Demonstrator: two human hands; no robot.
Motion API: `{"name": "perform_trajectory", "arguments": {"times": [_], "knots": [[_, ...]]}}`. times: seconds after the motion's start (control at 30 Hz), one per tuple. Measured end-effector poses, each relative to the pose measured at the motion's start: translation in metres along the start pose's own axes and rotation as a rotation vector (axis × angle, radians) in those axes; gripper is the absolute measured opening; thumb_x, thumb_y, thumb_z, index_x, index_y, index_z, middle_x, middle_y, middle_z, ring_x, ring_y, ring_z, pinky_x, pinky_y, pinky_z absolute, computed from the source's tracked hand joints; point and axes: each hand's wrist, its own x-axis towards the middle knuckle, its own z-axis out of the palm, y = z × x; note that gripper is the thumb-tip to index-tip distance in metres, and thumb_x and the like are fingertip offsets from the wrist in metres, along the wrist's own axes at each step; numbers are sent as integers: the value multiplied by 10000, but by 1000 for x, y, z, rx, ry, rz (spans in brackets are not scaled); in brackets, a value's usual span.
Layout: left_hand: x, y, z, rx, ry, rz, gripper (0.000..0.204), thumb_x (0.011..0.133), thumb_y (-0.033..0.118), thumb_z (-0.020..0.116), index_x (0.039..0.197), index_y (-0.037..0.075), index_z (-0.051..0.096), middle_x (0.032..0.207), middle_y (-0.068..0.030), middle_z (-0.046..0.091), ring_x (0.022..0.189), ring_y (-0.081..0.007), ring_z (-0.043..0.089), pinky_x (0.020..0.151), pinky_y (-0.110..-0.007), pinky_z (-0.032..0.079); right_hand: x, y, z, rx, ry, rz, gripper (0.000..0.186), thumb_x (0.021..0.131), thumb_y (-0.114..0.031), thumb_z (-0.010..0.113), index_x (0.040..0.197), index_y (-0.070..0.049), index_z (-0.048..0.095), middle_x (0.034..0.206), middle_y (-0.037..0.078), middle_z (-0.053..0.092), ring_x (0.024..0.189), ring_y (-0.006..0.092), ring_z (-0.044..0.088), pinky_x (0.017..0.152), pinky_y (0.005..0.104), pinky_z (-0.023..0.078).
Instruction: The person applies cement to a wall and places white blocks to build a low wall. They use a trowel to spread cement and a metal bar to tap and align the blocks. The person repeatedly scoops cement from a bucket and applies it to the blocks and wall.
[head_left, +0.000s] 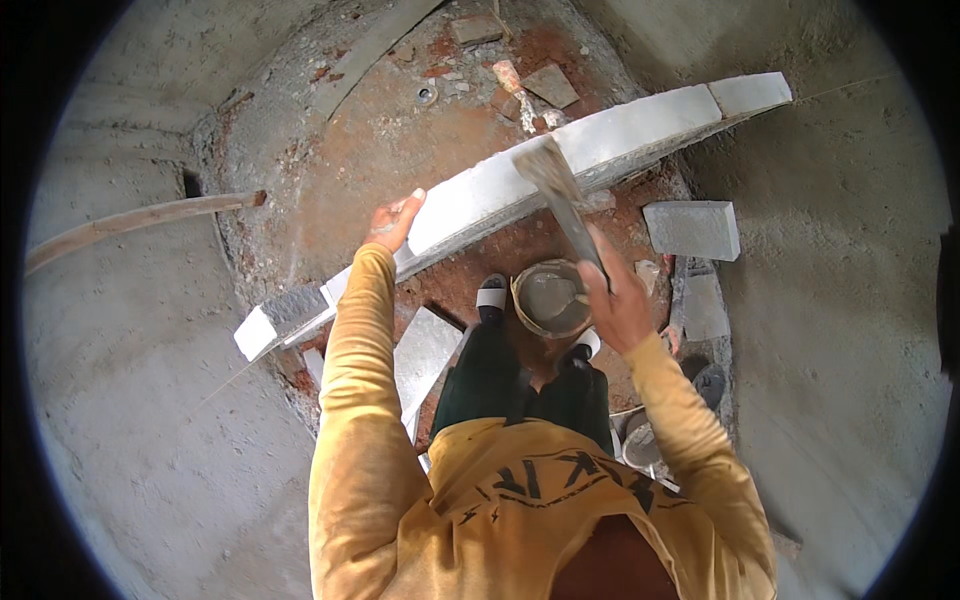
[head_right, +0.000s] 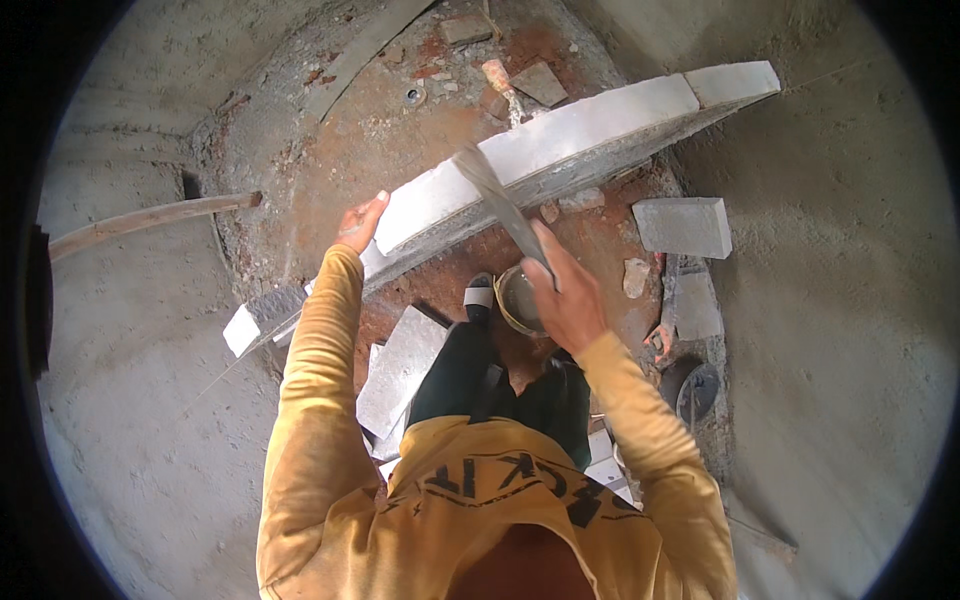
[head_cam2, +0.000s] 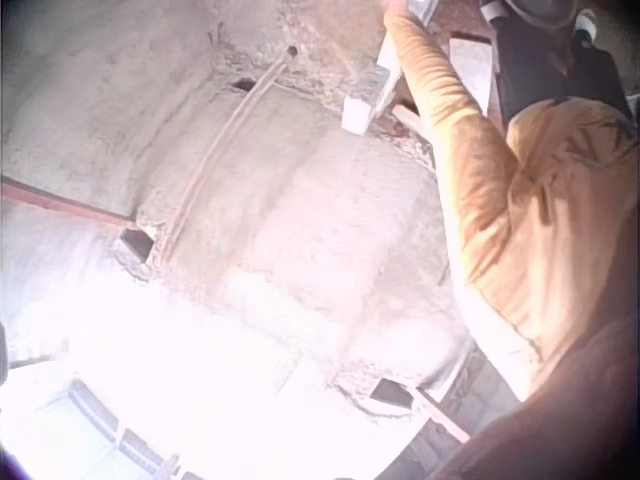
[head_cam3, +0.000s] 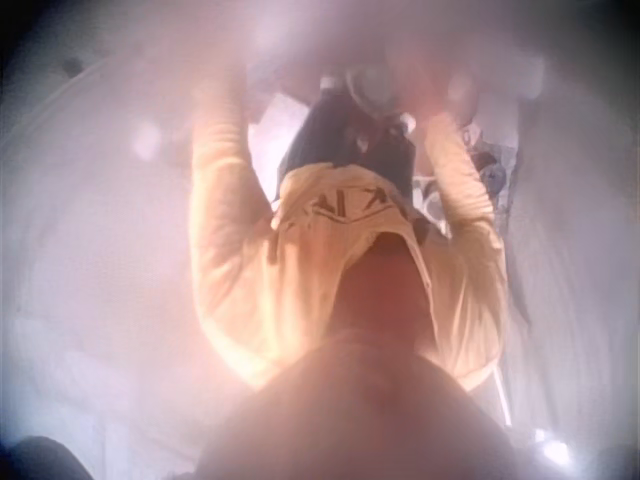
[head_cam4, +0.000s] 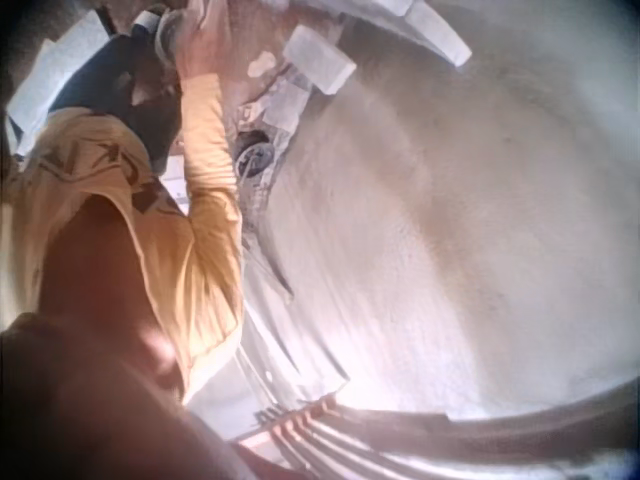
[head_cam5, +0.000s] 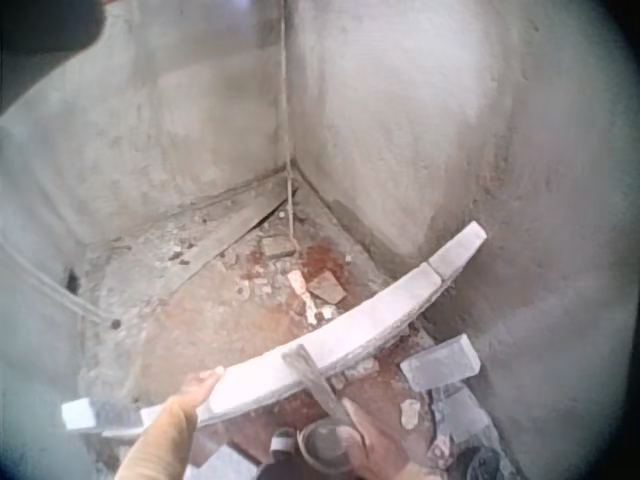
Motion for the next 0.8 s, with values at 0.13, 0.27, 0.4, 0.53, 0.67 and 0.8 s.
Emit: {"name": "perform_trajectory", "arguments": {"times": [0.13,0.27,0.4,0.53,0.67,0.8], "knots": [[-8,15,-7,17,-81,21,785,810,653,567,1239,-4,603,1242,-216,596,1207,-298,528,1041,-365,362,38,-20,47,16,21,-128,436,955,-267,522,1348,-83,473,1155,224,609,1027,403,600,863,442,484],[-12,25,-11,54,-119,12,785,809,668,548,1219,2,621,1245,-209,598,1209,-301,531,1045,-363,359,52,-11,72,-305,-330,194,437,953,-291,518,1349,-115,464,1062,220,633,934,422,610,788,469,495],[-12,26,-11,52,-139,68,771,814,667,540,1199,6,637,1225,-207,611,1201,-302,539,1047,-360,358,42,-5,74,-211,-183,7,443,960,-347,488,1353,-145,457,1011,217,644,900,424,614,756,486,496],[-11,21,-8,-26,-151,97,741,831,643,539,1175,-4,650,1200,-211,623,1191,-299,549,1047,-363,359,41,-9,72,-282,-284,99,430,954,-367,495,1323,-147,491,1012,207,646,890,423,616,745,497,496],[-8,20,-9,11,-141,79,703,843,607,563,1166,-11,650,1182,-210,631,1176,-283,559,1044,-369,363,47,-16,52,-411,-365,96,403,939,-373,522,1266,-136,534,1018,193,648,878,412,623,744,484,504],[-13,30,-14,7,-156,97,773,810,562,641,1307,-17,524,1268,-211,574,1203,-297,539,1041,-366,376,21,-16,7,-428,-387,-12,402,926,-397,524,1231,-137,562,1008,174,659,880,396,632,752,476,512]]}}
